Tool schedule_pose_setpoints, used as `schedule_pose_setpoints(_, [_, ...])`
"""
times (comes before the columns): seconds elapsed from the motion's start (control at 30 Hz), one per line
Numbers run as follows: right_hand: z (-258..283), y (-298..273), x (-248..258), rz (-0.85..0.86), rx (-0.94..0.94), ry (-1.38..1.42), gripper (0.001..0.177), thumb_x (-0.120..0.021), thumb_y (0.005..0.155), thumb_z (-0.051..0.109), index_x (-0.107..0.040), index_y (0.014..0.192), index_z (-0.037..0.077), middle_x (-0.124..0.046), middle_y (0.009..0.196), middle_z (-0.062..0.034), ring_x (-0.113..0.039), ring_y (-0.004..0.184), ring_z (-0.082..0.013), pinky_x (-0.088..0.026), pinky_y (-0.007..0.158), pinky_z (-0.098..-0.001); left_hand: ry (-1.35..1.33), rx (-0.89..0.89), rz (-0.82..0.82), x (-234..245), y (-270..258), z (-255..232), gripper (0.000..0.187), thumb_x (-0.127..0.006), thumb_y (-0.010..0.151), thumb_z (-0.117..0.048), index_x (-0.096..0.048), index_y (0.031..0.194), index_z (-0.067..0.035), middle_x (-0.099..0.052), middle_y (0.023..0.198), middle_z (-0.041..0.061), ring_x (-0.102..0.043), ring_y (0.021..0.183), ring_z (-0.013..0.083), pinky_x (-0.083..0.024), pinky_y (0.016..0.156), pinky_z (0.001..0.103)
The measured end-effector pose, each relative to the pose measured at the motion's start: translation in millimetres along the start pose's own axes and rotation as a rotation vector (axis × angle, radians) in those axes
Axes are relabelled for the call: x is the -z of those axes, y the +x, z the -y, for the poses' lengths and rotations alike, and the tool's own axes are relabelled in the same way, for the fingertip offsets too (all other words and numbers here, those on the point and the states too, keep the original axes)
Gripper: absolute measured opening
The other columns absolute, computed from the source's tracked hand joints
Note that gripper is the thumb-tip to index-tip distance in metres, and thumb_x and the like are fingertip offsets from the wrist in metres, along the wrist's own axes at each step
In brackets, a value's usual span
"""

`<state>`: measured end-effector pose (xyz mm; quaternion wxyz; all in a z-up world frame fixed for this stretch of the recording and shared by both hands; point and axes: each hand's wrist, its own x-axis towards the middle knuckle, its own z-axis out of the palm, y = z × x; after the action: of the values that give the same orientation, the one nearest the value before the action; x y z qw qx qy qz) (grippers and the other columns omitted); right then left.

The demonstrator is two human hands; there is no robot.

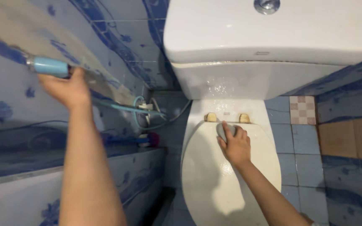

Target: The person cleans a toilet by scrubbing the tank lid, the tank sides, and the toilet seat with a sponge and a brush before placing the tools into a bucket.

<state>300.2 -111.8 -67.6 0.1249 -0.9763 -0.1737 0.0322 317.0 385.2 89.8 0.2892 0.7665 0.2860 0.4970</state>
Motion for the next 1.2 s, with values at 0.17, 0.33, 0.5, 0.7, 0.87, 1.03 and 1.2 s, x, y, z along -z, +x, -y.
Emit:
schedule_pose_setpoints(0.17, [25.5,14.1,3.8,0.143,0.001,0.038,0.065,-0.063,0.091,0.044,-0.044,0.152,0.029,-0.051,0.131,-0.0241,-0.05,0.118,-0.0376,-0.044,0.097,-0.0506,0.253,0.061,-0.114,-3.1,-28.7,-13.2,0.091,-0.101,0.084,-0.013,-0.039,0.15,0.001,-0.045,0.151,0.021,-0.044,0.142,0.038,-0.034,0.122,0.049])
schedule_pose_setpoints(0.33, [45.1,-48.7,3.4,0.125,0.244,0.212,0.062,-0.069,0.088,0.032,-0.052,0.147,0.024,-0.052,0.131,-0.0263,-0.048,0.125,-0.0411,-0.04,0.101,-0.0519,0.005,-0.113,-0.062,0.4,-197.0,-52.2,0.087,-0.082,0.107,-0.012,-0.016,0.161,0.005,-0.022,0.161,0.03,-0.026,0.153,0.0425,-0.023,0.134,0.058])
schedule_pose_setpoints(0.5, [-11.7,-140.7,8.4,0.138,0.189,0.162,0.063,-0.071,0.083,0.037,-0.051,0.141,0.023,-0.05,0.131,-0.0281,-0.05,0.118,-0.0431,-0.041,0.098,-0.0519,0.022,0.187,0.32,45.9,-419.5,-66.5,0.062,-0.065,0.096,-0.023,-0.044,0.147,0.003,-0.043,0.148,0.028,-0.039,0.141,0.0455,-0.029,0.121,0.053])
schedule_pose_setpoints(0.7, [-79.5,-87.3,13.4,0.191,-0.271,-0.047,0.073,-0.055,0.093,0.053,-0.032,0.158,0.03,-0.045,0.134,-0.0315,-0.048,0.12,-0.0432,-0.045,0.097,-0.0519,0.094,0.388,0.528,94.2,-530.7,-50.9,0.055,-0.049,0.102,-0.032,-0.048,0.148,-0.002,-0.039,0.153,0.03,-0.037,0.141,0.0468,-0.032,0.113,0.053])
schedule_pose_setpoints(0.87, [-33.9,4.2,16.3,-0.017,-0.22,-0.014,0.074,-0.057,0.093,0.054,-0.038,0.159,0.026,-0.049,0.12,-0.0336,-0.049,0.108,-0.0444,-0.045,0.093,-0.0516,0.041,0.364,0.607,97.4,-525.8,-44.4,0.053,-0.039,0.107,-0.033,-0.046,0.149,0.0,-0.045,0.153,0.026,-0.042,0.142,0.0432,-0.034,0.116,0.049])
schedule_pose_setpoints(1.03, [79.3,-39.9,-10.6,0.206,0.116,0.006,0.058,-0.062,0.093,0.049,-0.047,0.147,0.034,-0.054,0.121,-0.0236,-0.053,0.11,-0.0389,-0.045,0.089,-0.051,0.045,0.383,0.653,101.5,-525.0,-38.4,0.052,-0.034,0.109,-0.03,-0.047,0.148,0.001,-0.047,0.154,0.024,-0.041,0.145,0.0419,-0.033,0.117,0.048])
schedule_pose_setpoints(1.2, [82.4,-167.3,-29.1,0.073,0.467,0.138,0.058,-0.065,0.086,0.046,-0.053,0.141,0.03,-0.053,0.125,-0.0236,-0.052,0.116,-0.042,-0.044,0.093,-0.0531,0.143,0.038,0.57,96.8,-529.5,-24.8,0.051,-0.035,0.11,-0.027,-0.043,0.149,0.005,-0.044,0.154,0.025,-0.043,0.143,0.0403,-0.033,0.119,0.049])
